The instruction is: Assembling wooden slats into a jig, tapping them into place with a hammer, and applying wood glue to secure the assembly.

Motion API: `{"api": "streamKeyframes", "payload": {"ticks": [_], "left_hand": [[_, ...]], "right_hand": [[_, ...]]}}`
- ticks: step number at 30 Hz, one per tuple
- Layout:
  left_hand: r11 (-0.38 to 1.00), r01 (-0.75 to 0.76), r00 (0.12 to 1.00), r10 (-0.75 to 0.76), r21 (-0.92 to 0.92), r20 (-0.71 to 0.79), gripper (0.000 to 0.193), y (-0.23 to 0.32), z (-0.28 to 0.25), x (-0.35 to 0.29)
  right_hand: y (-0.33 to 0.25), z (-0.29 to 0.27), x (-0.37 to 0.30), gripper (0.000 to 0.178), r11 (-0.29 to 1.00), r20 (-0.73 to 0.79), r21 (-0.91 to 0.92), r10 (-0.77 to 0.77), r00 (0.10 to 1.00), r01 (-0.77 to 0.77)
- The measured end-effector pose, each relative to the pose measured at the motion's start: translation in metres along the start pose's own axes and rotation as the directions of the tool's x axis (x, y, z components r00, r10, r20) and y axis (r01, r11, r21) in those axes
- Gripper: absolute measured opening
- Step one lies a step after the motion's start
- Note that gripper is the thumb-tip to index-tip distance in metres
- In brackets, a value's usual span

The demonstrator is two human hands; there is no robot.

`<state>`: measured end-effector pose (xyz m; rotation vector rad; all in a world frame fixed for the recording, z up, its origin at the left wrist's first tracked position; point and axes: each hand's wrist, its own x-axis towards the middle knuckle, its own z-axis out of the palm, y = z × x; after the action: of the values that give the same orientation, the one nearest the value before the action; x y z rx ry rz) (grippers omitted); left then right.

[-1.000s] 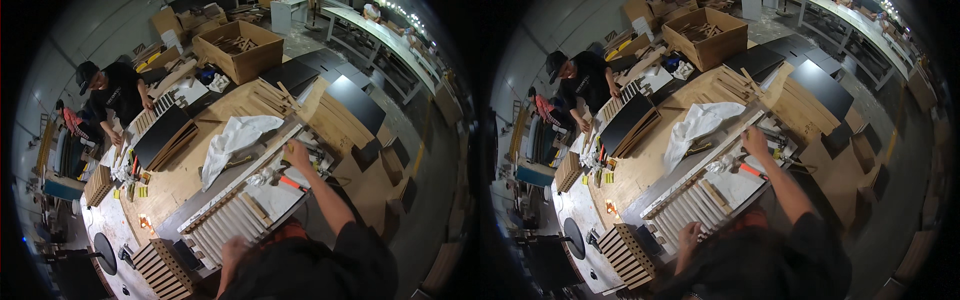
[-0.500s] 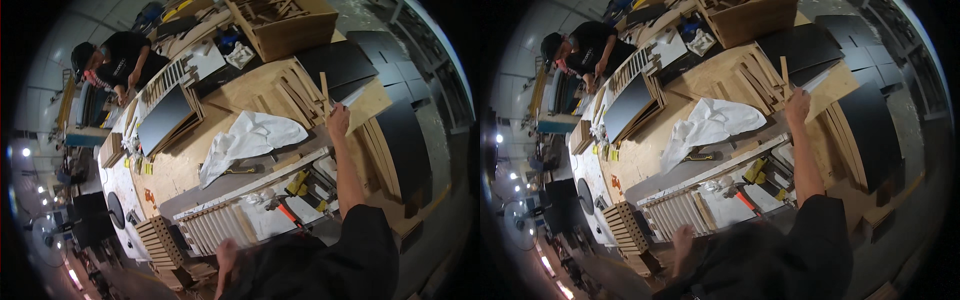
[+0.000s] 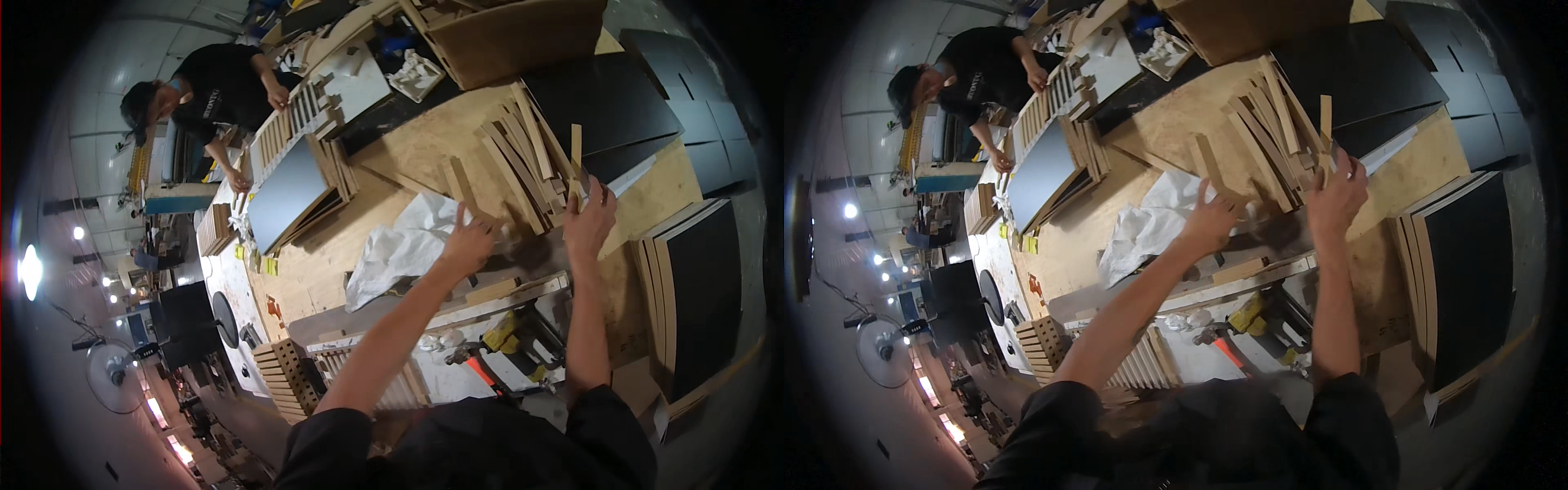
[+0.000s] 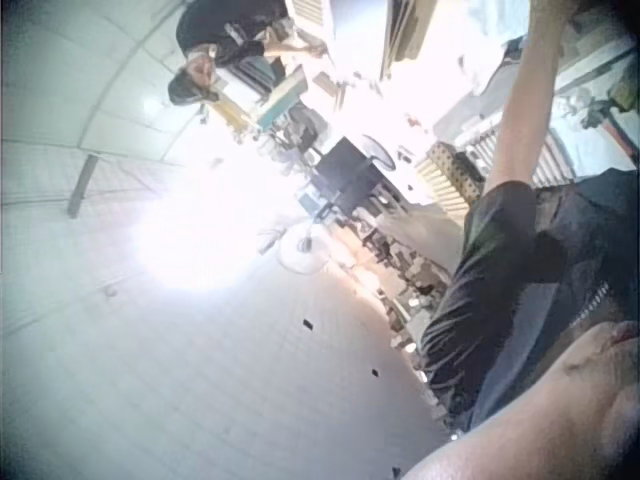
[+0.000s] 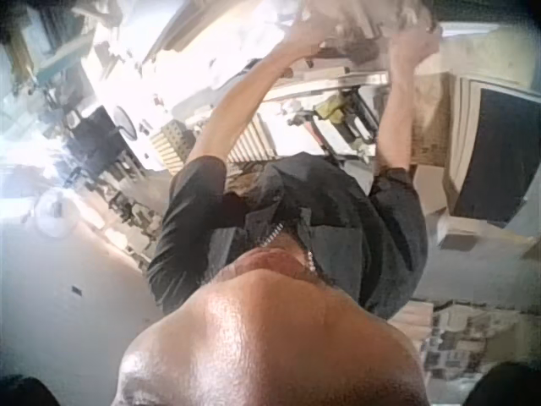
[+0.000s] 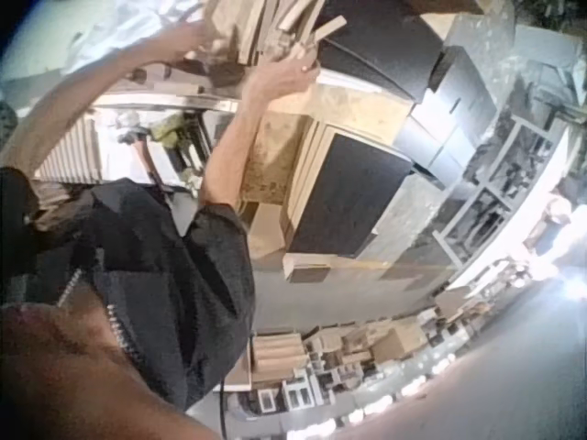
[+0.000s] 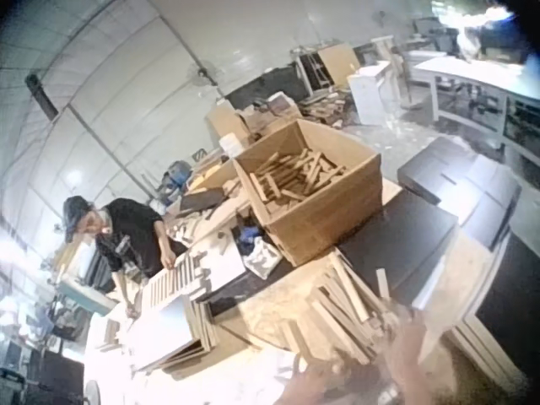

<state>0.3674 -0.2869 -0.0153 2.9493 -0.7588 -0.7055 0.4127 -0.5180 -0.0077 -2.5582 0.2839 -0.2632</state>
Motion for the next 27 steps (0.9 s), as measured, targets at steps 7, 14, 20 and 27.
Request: {"api": "streamKeyframes", "payload": {"ticks": [7,14,20,27], "left_hand": [[0.916,0.236,0.925,-0.108,-0.326,0.365,0.024,-0.053,0.014,-0.12],[0.153,0.551,0.681,-0.65,-0.82,0.336,0.055,-0.134,-0.017,-0.053],[0.422,0.691,0.383,-0.902,-0.587,-0.198,0.05,-0.194,0.036,0.035],[0.499,0.337,0.56,-0.788,-0.798,-0.257,0.03,-0.145,0.005,0.054]], "right_hand": [[-0.126,0.104,-0.037,0.035,0.974,0.449,0.176,-0.206,0.87,0.14],[-0.129,0.157,-0.053,0.031,0.965,0.308,0.049,-0.259,0.915,0.257],[-0.115,0.097,-0.002,0.046,0.98,0.464,-0.01,-0.171,0.869,0.198],[-0.049,0.038,0.054,0.052,0.951,0.179,-0.225,-0.175,0.968,0.213]]}}
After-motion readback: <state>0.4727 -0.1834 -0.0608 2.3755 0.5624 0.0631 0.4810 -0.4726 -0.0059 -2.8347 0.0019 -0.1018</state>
